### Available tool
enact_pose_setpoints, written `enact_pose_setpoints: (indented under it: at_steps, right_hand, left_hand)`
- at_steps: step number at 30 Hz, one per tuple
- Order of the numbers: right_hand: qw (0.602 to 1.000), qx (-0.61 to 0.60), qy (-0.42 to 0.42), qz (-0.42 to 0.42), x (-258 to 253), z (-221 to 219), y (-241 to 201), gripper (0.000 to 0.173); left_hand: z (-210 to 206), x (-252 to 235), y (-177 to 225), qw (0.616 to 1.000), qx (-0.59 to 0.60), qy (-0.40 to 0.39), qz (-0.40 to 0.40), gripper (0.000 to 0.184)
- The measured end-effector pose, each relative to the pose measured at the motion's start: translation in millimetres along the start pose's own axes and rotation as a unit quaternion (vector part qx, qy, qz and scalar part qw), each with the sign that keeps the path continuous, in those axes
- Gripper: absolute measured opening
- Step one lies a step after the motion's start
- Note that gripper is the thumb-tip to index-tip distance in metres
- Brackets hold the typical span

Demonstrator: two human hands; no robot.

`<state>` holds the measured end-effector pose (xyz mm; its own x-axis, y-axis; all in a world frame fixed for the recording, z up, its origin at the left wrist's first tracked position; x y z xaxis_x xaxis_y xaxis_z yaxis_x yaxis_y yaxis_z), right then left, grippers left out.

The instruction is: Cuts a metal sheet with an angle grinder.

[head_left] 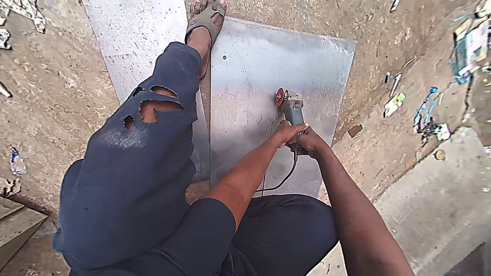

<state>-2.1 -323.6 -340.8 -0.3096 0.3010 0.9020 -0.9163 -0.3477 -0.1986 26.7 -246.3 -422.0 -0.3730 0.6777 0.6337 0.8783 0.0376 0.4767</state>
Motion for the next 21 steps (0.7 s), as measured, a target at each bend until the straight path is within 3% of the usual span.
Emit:
enact_pose_setpoints:
  at_steps: [9,21]
  right_hand:
    - [1.000,0.003,0.004,-0.018,-3,3,1,0.077]
    - [1.000,0.013,0.004,0.012,12,7,-4,0.067]
  left_hand:
    - [-2,0,0,1.000,0.010,0.002,-0.002,0.066]
    - [-12,6,1,0.998,0.054,-0.003,-0.013,0.062]
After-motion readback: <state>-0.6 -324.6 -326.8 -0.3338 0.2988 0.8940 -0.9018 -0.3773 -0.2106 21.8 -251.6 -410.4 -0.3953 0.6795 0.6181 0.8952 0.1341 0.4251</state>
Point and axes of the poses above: each hand's wrist, its own x-axis away from the middle knuckle, its own z-axis out of the back of the hand, y = z × x, the point moved 5 cm from there along -x, towards the middle knuckle, and after that the axes turned 6 degrees about -y, right-handed, at the moved point
